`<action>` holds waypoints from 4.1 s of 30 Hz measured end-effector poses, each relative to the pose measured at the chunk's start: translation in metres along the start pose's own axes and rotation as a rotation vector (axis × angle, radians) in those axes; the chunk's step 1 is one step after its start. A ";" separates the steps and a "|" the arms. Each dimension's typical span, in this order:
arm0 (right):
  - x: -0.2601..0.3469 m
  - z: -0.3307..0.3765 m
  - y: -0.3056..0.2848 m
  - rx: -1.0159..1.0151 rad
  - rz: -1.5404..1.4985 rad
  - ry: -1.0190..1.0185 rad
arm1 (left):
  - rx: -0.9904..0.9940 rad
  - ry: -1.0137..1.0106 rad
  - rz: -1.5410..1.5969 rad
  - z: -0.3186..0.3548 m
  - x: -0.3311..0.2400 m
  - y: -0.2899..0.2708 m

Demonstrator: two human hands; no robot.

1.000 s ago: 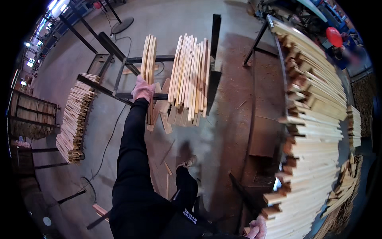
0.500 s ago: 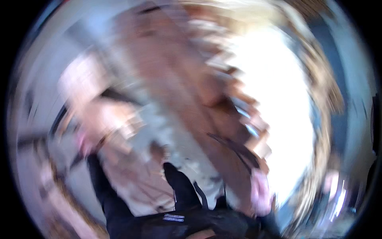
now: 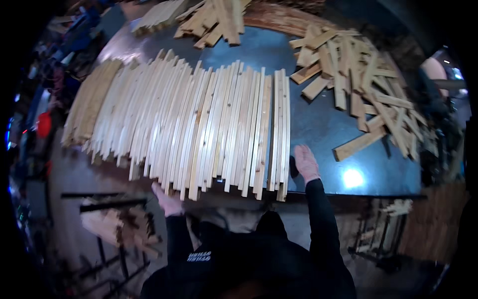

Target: The person repeatedly picks up thin wooden planks from a large pile on the floor and stacks them neatly on a metal rack. The person wears gloves and handles the planks one by one or in small groups, aligning them before placing them on the rack.

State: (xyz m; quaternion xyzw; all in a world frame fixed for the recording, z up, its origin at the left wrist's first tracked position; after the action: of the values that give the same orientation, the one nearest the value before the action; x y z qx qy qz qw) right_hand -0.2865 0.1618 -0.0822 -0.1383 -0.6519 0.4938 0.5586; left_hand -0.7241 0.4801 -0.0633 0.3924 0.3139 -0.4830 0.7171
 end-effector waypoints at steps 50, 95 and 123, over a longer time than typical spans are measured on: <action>0.465 -0.101 0.152 0.710 -1.531 0.156 | 0.657 -0.131 -0.403 -0.316 -0.351 0.080; -0.114 -0.341 -0.207 -0.261 0.382 -0.339 | 0.760 1.031 -1.500 0.032 0.180 0.817; -0.443 -0.215 -0.448 -0.225 -0.189 0.140 | 0.816 0.122 -0.837 0.341 0.313 0.597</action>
State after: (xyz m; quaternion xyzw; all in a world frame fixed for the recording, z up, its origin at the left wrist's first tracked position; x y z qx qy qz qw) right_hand 0.2153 -0.2700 -0.0110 -0.1722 -0.6726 0.3518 0.6278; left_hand -0.0335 0.1792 0.0010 0.5066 0.2716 -0.7833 0.2368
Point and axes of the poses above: each hand's wrist, its own z-axis away from the middle knuckle, its own y-axis out of the palm, x = y × z, the point moved 4 cm from there along -z, towards the middle knuckle
